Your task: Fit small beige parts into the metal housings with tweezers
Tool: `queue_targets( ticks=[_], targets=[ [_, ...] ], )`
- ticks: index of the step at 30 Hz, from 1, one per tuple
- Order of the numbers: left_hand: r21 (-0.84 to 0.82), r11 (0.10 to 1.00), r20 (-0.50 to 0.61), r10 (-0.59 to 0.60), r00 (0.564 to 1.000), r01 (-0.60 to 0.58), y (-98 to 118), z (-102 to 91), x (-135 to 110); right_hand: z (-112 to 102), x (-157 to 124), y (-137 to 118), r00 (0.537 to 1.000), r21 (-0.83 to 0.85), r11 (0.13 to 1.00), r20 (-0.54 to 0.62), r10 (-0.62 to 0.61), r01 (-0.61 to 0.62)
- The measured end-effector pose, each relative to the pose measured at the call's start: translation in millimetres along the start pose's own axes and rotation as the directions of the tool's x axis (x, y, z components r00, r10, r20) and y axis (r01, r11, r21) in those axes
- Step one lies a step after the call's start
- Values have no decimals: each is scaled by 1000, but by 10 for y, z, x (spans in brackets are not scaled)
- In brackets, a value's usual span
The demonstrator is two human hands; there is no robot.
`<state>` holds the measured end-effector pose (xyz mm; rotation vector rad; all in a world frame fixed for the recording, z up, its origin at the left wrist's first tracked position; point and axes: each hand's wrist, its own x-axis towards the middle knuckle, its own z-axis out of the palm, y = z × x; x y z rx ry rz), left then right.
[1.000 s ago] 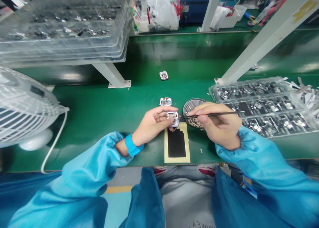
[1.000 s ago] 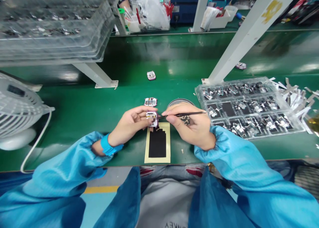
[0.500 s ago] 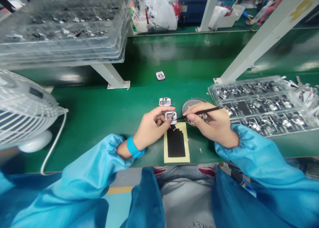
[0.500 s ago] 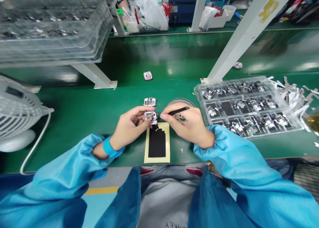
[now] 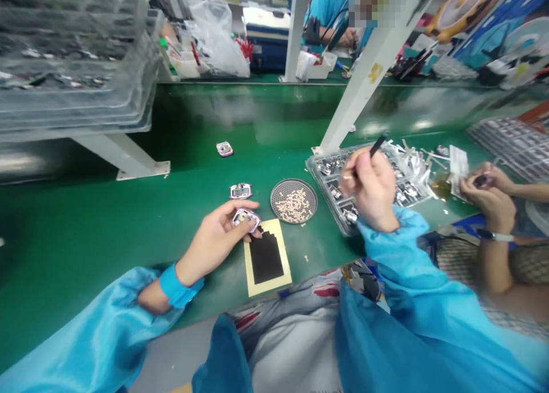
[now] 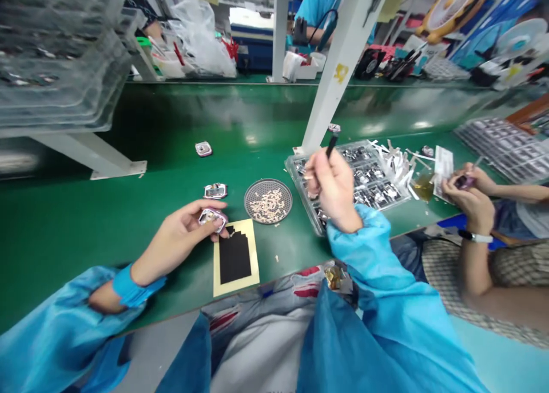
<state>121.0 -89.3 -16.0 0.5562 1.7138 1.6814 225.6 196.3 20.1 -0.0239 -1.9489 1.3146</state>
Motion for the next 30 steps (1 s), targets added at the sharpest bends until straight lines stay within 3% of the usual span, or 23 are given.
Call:
queue_targets(
  ticks=[1, 2, 4, 6, 7, 9, 11, 18, 21, 24, 27, 30],
  targets=[
    [18, 1000, 6, -12, 1000, 12, -1, 12, -8, -222, 52, 48, 999, -233, 972, -50, -7, -5],
    [29, 999, 9, -22, 1000, 22, -5, 26, -16, -445, 98, 104, 999, -478, 878, -28, 20, -31],
    [32, 999, 15, -35, 999, 35, -25, 56, -25, -829, 150, 223, 978, -834, 542, 16, 207, -101],
    [34, 998, 22, -53, 998, 52, -51, 80, -26, -1070, 140, 331, 901, -966, 220, -29, 432, -136],
    [35, 997, 27, -63, 998, 63, -62, 88, -24, -1133, 116, 375, 863, -981, 119, -75, 500, -154],
    [26, 997, 31, -78, 996, 77, -73, 93, -20, -1177, 59, 446, 819, -979, 35, -147, 555, -200],
    [13, 997, 26, -80, 996, 79, -70, 85, -18, -1174, 20, 501, 811, -969, 58, -169, 560, -241],
    [-136, 989, 17, -62, 998, 64, -36, 27, -25, -1242, 38, 658, 789, -882, 258, -179, 588, -393],
    [-230, 971, 20, -70, 997, 72, -40, 12, -21, -1282, 10, 684, 818, -837, 360, -166, 550, -411],
    [-241, 970, 1, -40, 999, 39, -47, 4, -19, -1270, 6, 601, 867, -854, 382, -145, 476, -353],
    [-191, 982, -32, 0, 999, -6, -50, 4, -19, -1074, 76, 349, 929, -866, 421, -119, 349, -269],
    [-152, 988, -66, 17, 998, -27, -55, 1, -12, -599, 165, -16, 958, -747, 621, -77, 277, -239]
  ],
)
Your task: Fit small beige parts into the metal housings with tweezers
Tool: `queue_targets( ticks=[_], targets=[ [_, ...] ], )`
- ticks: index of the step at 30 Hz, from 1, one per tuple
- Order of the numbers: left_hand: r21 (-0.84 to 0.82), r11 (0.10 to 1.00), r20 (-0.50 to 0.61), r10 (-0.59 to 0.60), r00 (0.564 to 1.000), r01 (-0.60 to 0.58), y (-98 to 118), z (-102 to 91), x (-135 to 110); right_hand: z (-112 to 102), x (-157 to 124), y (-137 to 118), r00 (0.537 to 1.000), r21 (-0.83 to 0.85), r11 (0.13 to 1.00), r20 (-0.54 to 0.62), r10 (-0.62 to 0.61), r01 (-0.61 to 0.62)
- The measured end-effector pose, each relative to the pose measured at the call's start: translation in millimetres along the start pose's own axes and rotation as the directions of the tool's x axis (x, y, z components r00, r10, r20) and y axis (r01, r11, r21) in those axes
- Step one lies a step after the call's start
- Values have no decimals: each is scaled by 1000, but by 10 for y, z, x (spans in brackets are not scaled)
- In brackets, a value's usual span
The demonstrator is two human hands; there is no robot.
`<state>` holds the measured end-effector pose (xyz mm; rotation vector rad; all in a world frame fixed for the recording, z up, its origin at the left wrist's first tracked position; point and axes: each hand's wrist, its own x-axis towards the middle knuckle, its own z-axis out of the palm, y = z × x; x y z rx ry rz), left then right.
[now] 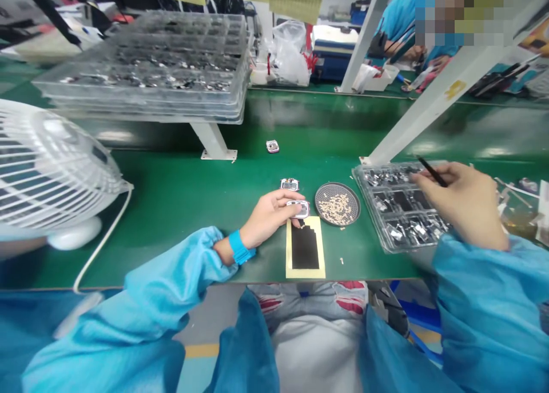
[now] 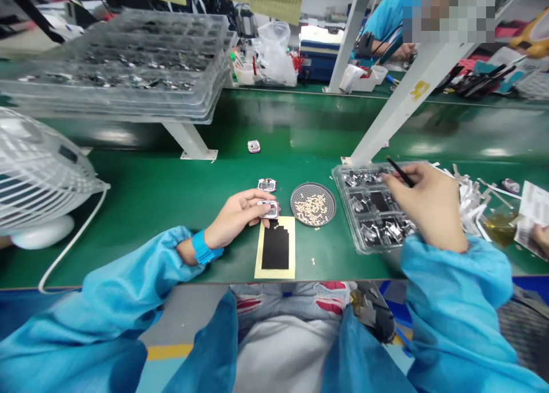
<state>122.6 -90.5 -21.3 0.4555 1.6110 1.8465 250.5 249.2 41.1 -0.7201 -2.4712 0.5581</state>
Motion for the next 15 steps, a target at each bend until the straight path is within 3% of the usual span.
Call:
queue_targets(
  ticks=[2, 4, 6, 8, 10, 15],
  targets=[
    [21, 1000, -18, 0, 1000, 0, -9, -8, 13, 109, -71, -457, 991, 264, 962, 92, -99, 72],
    [40, 999, -43, -4, 999, 6, -19, -21, 30, 280, -160, -849, 951, 498, 858, 186, -249, 127],
    [38, 999, -73, -1, 997, 4, -26, -36, 47, 488, -255, -1105, 898, 621, 773, 255, -358, 132],
    [-10, 1000, -86, 3, 996, -4, -29, -51, 61, 705, -346, -1205, 846, 706, 702, 317, -428, 91],
    [-71, 997, -71, 20, 997, -25, -31, -65, 71, 900, -428, -1187, 826, 759, 651, 356, -436, 16],
    [-87, 984, -19, 151, 988, -152, -61, -69, 72, 1123, -569, -1071, 865, 787, 602, 390, -316, -134]
  ],
)
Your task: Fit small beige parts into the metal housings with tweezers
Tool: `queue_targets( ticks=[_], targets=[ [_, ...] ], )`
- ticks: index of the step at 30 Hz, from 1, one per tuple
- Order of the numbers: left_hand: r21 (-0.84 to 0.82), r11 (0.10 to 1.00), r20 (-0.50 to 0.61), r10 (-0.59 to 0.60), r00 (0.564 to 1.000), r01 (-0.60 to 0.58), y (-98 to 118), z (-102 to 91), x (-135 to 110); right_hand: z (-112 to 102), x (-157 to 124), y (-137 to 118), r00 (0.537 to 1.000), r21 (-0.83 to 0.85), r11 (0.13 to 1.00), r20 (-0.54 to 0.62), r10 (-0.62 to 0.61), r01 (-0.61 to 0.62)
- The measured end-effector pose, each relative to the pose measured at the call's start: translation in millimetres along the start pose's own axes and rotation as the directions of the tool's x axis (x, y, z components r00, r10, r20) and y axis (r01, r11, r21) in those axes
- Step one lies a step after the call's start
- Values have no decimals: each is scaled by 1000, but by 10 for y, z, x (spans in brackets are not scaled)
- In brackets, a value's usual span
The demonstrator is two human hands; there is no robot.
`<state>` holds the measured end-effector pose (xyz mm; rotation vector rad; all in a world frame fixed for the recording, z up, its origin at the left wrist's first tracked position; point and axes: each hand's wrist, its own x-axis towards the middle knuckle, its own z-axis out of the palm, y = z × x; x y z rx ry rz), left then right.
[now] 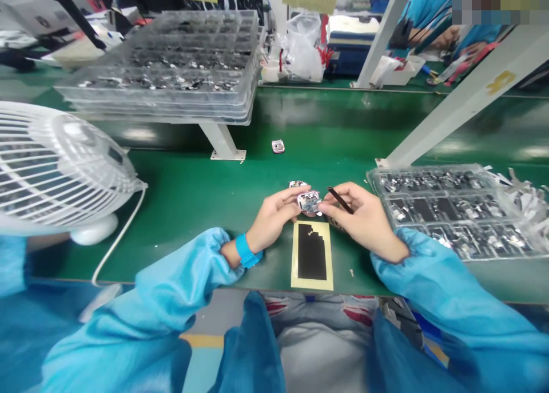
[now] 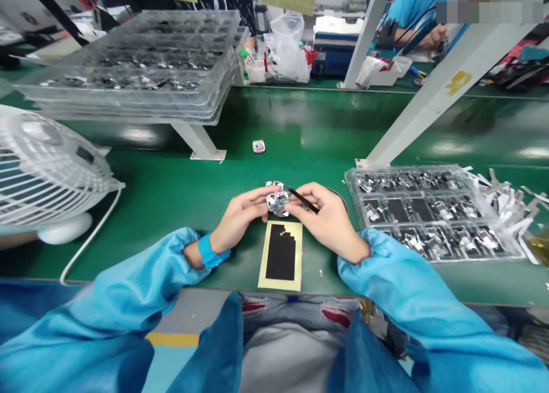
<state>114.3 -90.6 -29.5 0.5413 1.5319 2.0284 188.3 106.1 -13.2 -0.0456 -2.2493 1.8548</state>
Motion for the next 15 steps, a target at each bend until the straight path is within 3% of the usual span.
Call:
queue_targets(
  ticks=[5, 10, 15],
  targets=[
    [36, 997, 38, 70, 997, -71, -39, 42, -36, 51, -10, -38, 999, -3, 999, -11, 38, -38],
    [184, 980, 13, 70, 997, -71, -41, 83, -64, 62, 2, -43, 998, -4, 998, -28, 57, -57],
    [207, 976, -10, 76, 997, -72, -50, 98, -63, 51, 3, -35, 998, -1, 998, -24, 63, -63]
  ],
)
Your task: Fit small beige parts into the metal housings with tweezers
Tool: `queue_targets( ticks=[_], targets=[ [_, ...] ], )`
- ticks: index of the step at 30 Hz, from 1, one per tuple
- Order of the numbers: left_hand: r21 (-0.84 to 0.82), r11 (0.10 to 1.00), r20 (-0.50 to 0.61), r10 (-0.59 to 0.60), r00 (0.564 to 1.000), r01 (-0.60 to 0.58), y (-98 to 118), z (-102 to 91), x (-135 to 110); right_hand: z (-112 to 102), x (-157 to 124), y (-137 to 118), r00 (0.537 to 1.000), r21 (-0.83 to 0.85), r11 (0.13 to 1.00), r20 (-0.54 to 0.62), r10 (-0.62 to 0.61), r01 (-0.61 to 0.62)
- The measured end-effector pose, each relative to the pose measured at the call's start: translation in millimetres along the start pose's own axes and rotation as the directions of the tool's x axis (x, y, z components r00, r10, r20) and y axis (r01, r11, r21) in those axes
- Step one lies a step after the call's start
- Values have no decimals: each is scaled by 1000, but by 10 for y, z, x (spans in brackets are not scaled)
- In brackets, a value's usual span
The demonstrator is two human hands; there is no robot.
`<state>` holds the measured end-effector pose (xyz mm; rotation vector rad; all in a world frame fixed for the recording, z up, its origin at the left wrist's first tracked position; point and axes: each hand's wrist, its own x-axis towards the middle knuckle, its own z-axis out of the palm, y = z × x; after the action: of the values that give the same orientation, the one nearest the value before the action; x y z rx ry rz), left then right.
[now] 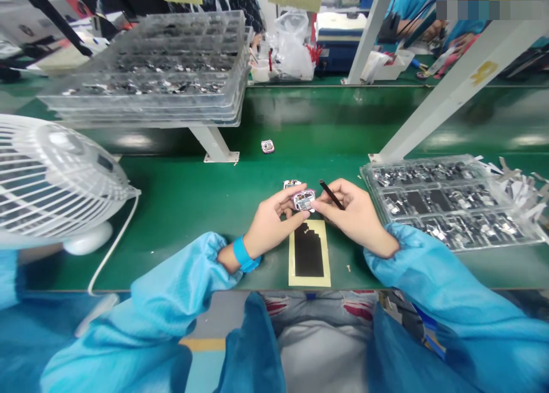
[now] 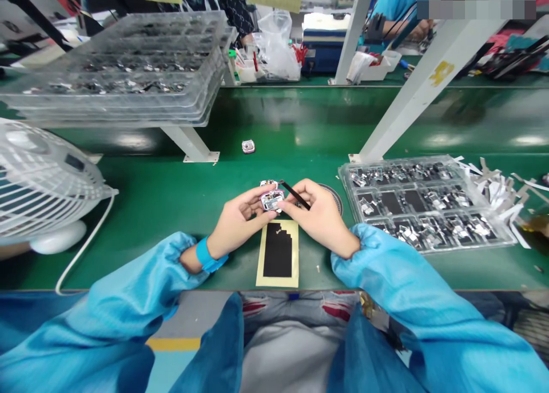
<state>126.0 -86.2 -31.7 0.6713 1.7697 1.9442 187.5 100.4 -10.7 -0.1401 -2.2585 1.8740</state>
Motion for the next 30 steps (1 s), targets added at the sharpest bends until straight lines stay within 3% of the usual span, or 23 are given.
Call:
queue_targets(
  ticks=[6, 15, 30],
  targets=[
    [69, 998, -30, 4, 1000, -2, -3, 7, 12, -7, 19, -4, 1000, 49, 998, 11, 29, -29],
    [7, 1000, -51, -16, 999, 16, 14, 21, 20, -24, 31, 14, 1000, 29, 1000, 10, 8, -9],
    [265, 963, -79, 74, 994, -51, 25, -13, 1, -30, 46, 47, 1000, -13, 1000, 19, 12, -12]
  ],
)
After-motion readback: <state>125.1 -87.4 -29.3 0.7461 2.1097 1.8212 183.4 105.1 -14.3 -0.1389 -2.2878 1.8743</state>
